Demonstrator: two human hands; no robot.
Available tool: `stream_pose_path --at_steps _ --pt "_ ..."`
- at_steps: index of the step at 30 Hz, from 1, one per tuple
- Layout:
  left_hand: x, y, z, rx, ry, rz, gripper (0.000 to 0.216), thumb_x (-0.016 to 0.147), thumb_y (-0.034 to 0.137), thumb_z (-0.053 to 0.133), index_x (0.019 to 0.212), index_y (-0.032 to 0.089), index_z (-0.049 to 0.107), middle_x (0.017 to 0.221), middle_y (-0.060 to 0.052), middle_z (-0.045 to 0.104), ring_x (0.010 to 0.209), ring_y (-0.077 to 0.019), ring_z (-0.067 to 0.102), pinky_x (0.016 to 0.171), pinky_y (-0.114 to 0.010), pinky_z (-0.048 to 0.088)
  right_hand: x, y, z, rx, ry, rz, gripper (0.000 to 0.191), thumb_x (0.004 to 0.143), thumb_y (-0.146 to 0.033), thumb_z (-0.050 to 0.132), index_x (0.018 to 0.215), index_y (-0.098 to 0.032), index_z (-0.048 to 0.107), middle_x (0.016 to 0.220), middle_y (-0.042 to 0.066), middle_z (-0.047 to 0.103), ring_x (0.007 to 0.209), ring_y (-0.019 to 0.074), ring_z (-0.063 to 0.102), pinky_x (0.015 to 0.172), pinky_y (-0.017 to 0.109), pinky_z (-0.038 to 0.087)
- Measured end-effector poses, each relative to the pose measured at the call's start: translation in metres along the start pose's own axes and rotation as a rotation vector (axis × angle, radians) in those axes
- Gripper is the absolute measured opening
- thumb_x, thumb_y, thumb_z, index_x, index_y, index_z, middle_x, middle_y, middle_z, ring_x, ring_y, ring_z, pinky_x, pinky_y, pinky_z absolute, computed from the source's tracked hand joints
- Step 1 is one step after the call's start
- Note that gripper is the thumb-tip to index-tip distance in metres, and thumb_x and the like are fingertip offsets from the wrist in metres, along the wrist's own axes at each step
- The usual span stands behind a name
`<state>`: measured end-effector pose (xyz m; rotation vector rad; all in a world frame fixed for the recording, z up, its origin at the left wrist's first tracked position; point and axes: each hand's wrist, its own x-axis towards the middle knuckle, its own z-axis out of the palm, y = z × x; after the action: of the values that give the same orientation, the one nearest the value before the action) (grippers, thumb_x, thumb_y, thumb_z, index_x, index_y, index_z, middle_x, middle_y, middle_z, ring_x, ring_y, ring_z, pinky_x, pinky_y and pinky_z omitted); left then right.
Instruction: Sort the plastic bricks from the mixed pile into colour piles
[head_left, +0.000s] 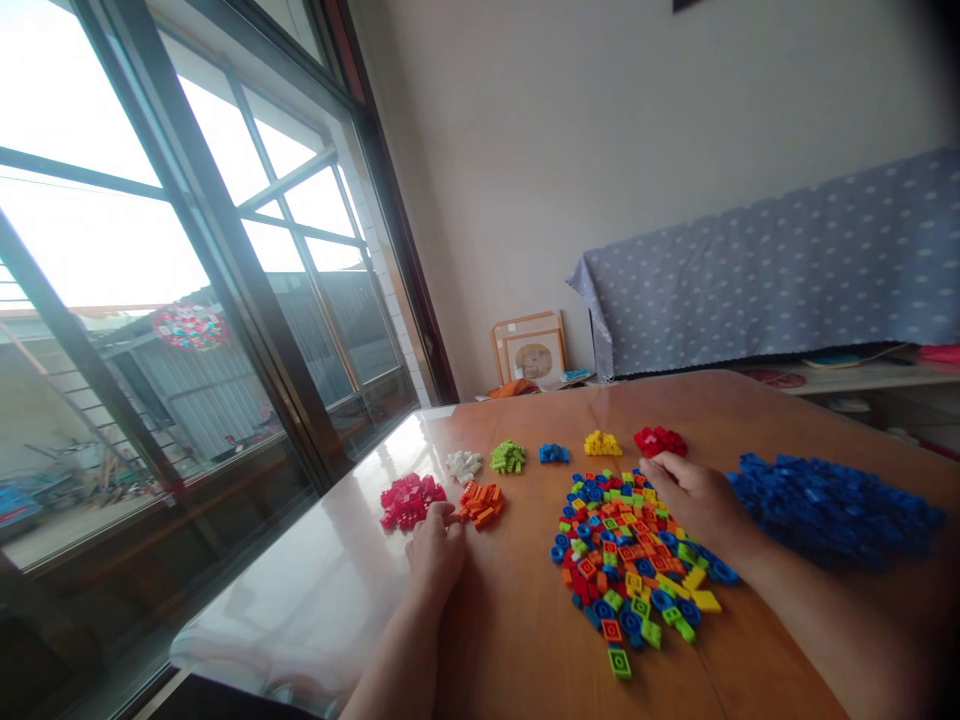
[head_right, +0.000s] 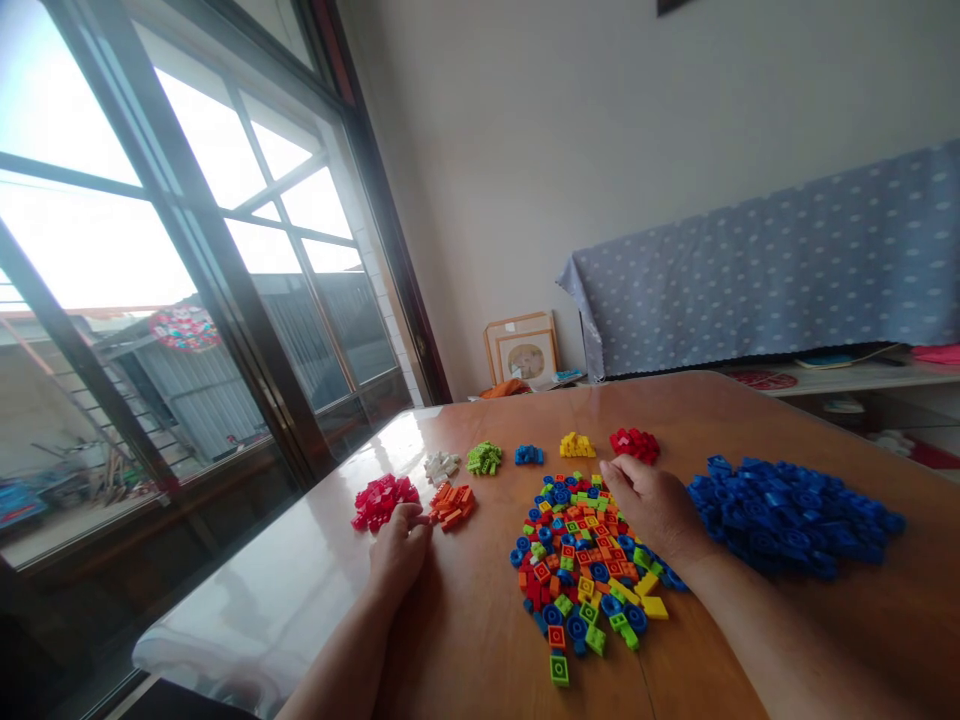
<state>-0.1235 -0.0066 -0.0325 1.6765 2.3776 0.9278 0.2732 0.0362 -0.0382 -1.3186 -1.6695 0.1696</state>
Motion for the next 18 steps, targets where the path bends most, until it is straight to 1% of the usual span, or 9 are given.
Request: stream_pose_path --at_steps 3,5,8,11,13,14,18 --pt "-0.002 0.000 0.000 -0.008 0.037 0.029 0.029 0.087 0.024 0.052 0.115 0.025 0.059 0.113 -0.006 0.074 0.113 -0.0268 0.062 0.090 -0.037 0.042 0.000 0.002 0.001 0.000 -0.003 0.018 0.043 0.094 -0.058 0.041 0.069 -0.025 0.053 0.050 -0.001 0.050 0.051 0.0180 0.050 0.055 0.029 0.031" --pt "-0.003 0.001 0.000 -0.004 0.096 0.089 0.030 0.085 0.021 0.052 0.115 0.024 0.059 0.116 -0.006 0.072 0.111 -0.0267 0.062 0.092 -0.037 0.043 0.001 0.002 0.001 -0.003 0.007 0.017 0.043 0.094 -0.057 0.042 0.068 -0.025 0.053 0.050 -0.002 0.050 0.052 0.0174 0.048 0.055 0.029 0.030" --pt "-0.004 0.005 0.002 0.000 0.172 0.196 0.029 0.086 0.025 0.054 0.114 0.023 0.060 0.116 -0.007 0.070 0.111 -0.0279 0.060 0.095 -0.039 0.043 0.001 -0.001 0.001 -0.005 0.016 0.011 0.043 0.095 -0.054 0.043 0.065 -0.024 0.048 0.051 -0.003 0.049 0.052 0.0160 0.047 0.056 0.028 0.030" --pt "-0.006 0.015 0.005 -0.028 0.183 0.305 0.026 0.088 0.027 0.054 0.112 0.023 0.062 0.115 -0.007 0.070 0.109 -0.0272 0.059 0.095 -0.039 0.044 0.002 -0.005 0.000 -0.004 -0.015 0.022 0.044 0.095 -0.055 0.040 0.065 -0.024 0.047 0.051 -0.003 0.049 0.052 0.0157 0.047 0.056 0.028 0.030" --pt "-0.009 0.027 0.007 -0.064 0.135 0.369 0.023 0.089 0.026 0.053 0.109 0.024 0.063 0.112 -0.007 0.070 0.105 -0.0257 0.060 0.092 -0.037 0.045 0.002 -0.007 -0.001 -0.002 -0.043 0.024 0.046 0.096 -0.057 0.039 0.064 -0.024 0.046 0.051 -0.003 0.049 0.052 0.0155 0.046 0.056 0.028 0.029" --pt "-0.012 0.034 0.007 -0.087 0.090 0.396 0.021 0.089 0.026 0.053 0.107 0.024 0.064 0.110 -0.006 0.070 0.102 -0.0249 0.061 0.090 -0.036 0.045 0.002 -0.008 -0.001 -0.001 -0.053 0.024 0.047 0.096 -0.057 0.039 0.064 -0.024 0.045 0.051 -0.003 0.048 0.052 0.0154 0.045 0.055 0.028 0.029" --pt "-0.031 0.068 0.007 -0.215 -0.131 0.482 0.016 0.085 0.023 0.057 0.099 0.024 0.066 0.103 -0.005 0.070 0.097 -0.0224 0.062 0.086 -0.033 0.046 0.002 -0.010 -0.002 0.004 -0.059 0.027 0.048 0.096 -0.058 0.038 0.063 -0.024 0.043 0.051 -0.003 0.046 0.052 0.0154 0.044 0.056 0.028 0.029"
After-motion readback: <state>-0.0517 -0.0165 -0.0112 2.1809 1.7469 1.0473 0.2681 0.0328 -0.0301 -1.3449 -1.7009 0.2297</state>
